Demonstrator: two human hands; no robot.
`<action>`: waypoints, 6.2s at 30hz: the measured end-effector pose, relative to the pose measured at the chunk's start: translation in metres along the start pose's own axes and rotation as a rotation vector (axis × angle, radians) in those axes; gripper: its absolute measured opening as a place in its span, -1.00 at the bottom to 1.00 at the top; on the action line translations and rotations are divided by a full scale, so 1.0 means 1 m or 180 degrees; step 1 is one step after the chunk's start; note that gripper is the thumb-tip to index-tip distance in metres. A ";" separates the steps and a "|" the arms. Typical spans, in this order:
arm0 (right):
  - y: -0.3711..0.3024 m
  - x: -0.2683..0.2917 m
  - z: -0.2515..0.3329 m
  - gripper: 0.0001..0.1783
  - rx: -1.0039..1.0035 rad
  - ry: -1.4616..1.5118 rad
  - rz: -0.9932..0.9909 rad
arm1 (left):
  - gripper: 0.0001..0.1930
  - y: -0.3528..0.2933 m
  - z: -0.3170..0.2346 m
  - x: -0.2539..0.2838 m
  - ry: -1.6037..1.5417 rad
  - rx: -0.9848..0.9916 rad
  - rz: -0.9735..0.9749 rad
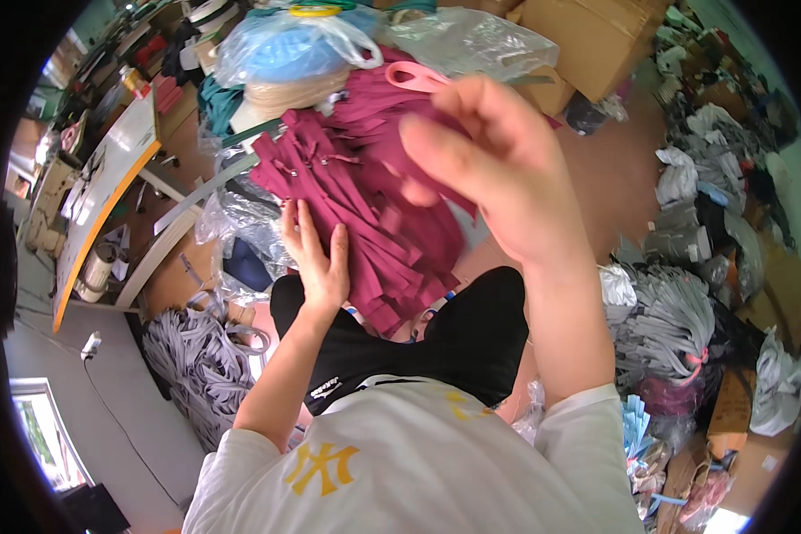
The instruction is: Manual assembly of sliders onto zipper tapes in a workshop environment.
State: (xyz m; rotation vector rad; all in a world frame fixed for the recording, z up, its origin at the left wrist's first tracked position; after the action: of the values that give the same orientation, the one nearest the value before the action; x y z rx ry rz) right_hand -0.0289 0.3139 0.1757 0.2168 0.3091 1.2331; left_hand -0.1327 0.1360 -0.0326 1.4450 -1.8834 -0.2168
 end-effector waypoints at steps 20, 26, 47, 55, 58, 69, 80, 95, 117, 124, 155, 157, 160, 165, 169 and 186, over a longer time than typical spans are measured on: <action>-0.066 -0.048 -0.138 -0.67 0.0079 -0.3773 -0.0069 | -0.34 0.028 0.053 0.007 -0.0713 0.0700 -0.0102; -0.088 -0.064 -0.122 -0.19 0.0719 -0.4578 -0.0010 | -0.25 0.043 0.031 -0.002 -0.0543 0.0616 -0.0208; -0.092 -0.033 -0.142 -0.30 0.0827 -0.4348 0.0114 | -0.44 0.072 0.070 0.003 -0.0338 0.0466 0.0006; -0.099 -0.021 -0.114 -0.45 0.0988 -0.3779 -0.0102 | -0.44 0.069 0.061 0.011 -0.0330 0.0263 -0.0028; -0.075 0.021 -0.096 -0.78 0.0919 -0.3653 -0.0722 | -0.46 0.063 0.071 0.024 -0.0642 0.0558 -0.0099; -0.017 0.130 -0.097 -0.86 0.0532 -0.4999 -0.1316 | -0.50 -0.004 0.094 0.047 -0.1454 0.1066 -0.0255; -0.051 0.133 0.037 -0.88 0.1168 -0.4052 -0.2349 | -0.75 -0.037 0.004 0.057 -0.1655 0.1245 0.0594; -0.147 0.027 0.003 -0.79 0.0963 -0.2170 -0.0077 | -0.24 -0.016 -0.141 0.008 -0.5479 0.2426 0.1347; -0.099 -0.057 0.001 -0.74 0.0937 -0.1818 -0.0104 | -0.77 -0.017 -0.153 0.074 -0.2034 -0.0504 0.0396; -0.109 -0.041 -0.047 -0.88 -0.0062 -0.0954 -0.0131 | -0.60 -0.019 -0.177 0.085 -0.0494 -0.1628 0.0437; -0.100 -0.039 -0.043 -0.80 0.0570 -0.2149 0.0305 | -0.96 -0.004 -0.143 0.067 -0.1464 -0.0210 0.1462; -0.101 -0.041 -0.043 -0.83 0.0585 -0.2119 0.0298 | -0.98 -0.004 -0.142 0.069 -0.1466 -0.0123 0.1444; -0.103 -0.046 -0.048 -0.88 0.0583 -0.1973 0.0171 | -0.95 -0.010 -0.132 0.068 -0.1867 0.0081 0.1134; -0.115 -0.049 -0.071 -0.93 0.0712 -0.1468 -0.0235 | -0.89 -0.035 -0.106 0.053 -0.3030 0.1566 0.0741; -0.119 -0.044 -0.083 -0.90 0.0417 -0.0698 -0.0563 | -0.82 -0.037 -0.094 0.042 -0.4006 0.1881 0.0535; -0.031 0.068 -0.157 -0.78 0.0598 -0.4097 -0.0620 | -0.86 -0.029 -0.076 0.054 -0.3627 0.1857 0.0726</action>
State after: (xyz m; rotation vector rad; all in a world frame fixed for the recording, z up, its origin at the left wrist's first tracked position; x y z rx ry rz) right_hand -0.0358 0.3677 0.0102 1.0453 -0.6627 0.6733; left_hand -0.0666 0.1002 0.0300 1.5898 -3.2219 -0.4754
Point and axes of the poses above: each hand's wrist, its own y-axis towards the middle knuckle, its own x-axis out of the back of the hand, z = x × y, the point moved 8 cm from there along y, towards the middle knuckle, and after that the axes turned 6 degrees about -y, right-handed, at the moved point
